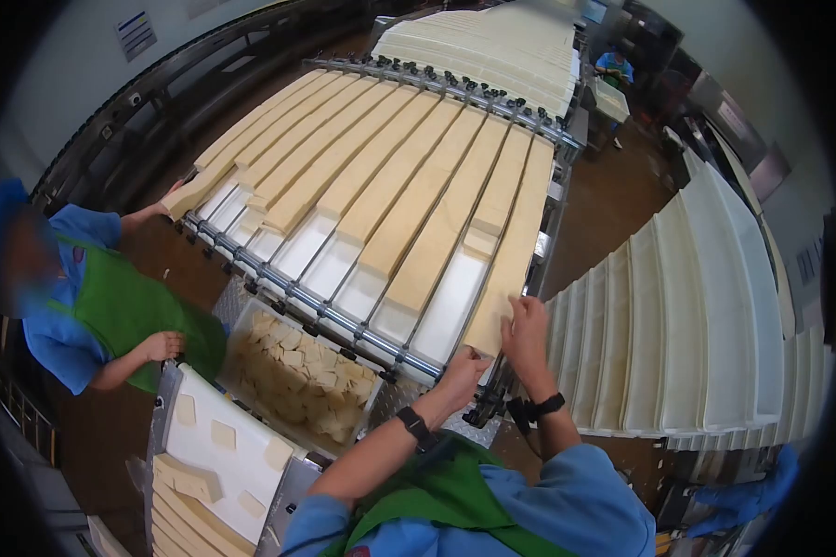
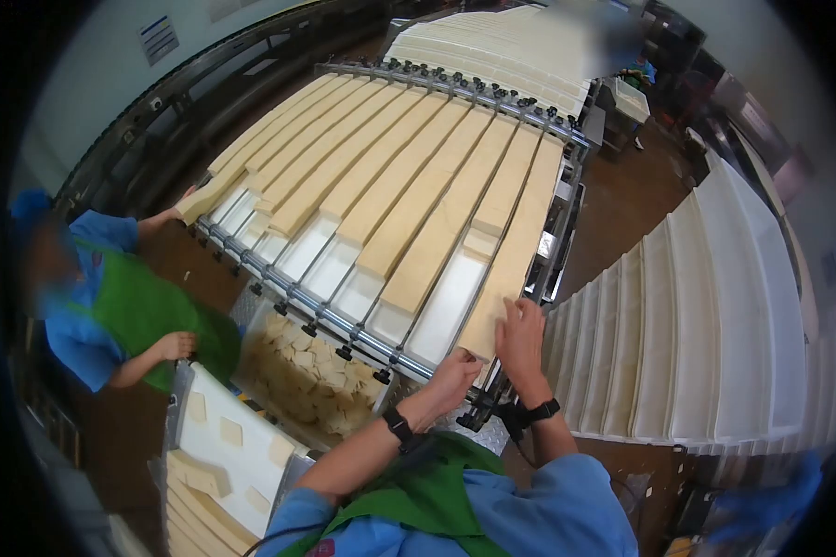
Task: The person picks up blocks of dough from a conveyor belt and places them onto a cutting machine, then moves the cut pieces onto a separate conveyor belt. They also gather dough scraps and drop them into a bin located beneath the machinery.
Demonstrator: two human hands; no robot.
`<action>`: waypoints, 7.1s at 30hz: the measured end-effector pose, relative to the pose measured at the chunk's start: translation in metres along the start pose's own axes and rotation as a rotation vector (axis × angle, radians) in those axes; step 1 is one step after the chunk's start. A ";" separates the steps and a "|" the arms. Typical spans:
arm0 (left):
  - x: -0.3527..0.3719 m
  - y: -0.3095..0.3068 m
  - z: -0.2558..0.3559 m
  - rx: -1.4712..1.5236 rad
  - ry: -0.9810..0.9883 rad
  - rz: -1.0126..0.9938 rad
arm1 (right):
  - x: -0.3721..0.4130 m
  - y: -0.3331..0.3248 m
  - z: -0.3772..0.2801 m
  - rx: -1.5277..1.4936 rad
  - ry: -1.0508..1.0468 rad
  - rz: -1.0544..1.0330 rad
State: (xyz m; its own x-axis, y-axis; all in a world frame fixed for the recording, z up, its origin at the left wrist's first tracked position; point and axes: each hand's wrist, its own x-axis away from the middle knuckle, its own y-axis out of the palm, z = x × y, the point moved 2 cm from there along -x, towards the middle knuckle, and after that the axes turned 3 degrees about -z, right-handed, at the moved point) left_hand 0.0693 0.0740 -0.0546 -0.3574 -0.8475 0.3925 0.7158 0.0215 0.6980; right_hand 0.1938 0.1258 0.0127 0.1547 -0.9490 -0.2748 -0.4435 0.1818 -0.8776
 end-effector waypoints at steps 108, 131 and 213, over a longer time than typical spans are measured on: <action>0.403 -0.298 0.068 -0.574 1.293 1.901 | 0.060 0.036 -0.503 -0.768 -1.271 -0.209; 0.372 -0.247 0.080 -0.164 1.028 1.040 | 0.020 0.026 -0.505 -1.721 0.011 -1.030; 0.000 -0.028 0.092 -0.708 0.322 0.673 | -0.240 0.029 0.042 0.598 0.076 -0.100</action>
State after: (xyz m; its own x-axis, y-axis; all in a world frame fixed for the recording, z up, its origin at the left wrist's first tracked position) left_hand -0.0059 0.1224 -0.0185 0.3515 -0.8799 0.3198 0.9353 0.3150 -0.1613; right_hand 0.1809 0.3694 0.0370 0.0966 -0.9807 -0.1701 0.1455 0.1830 -0.9723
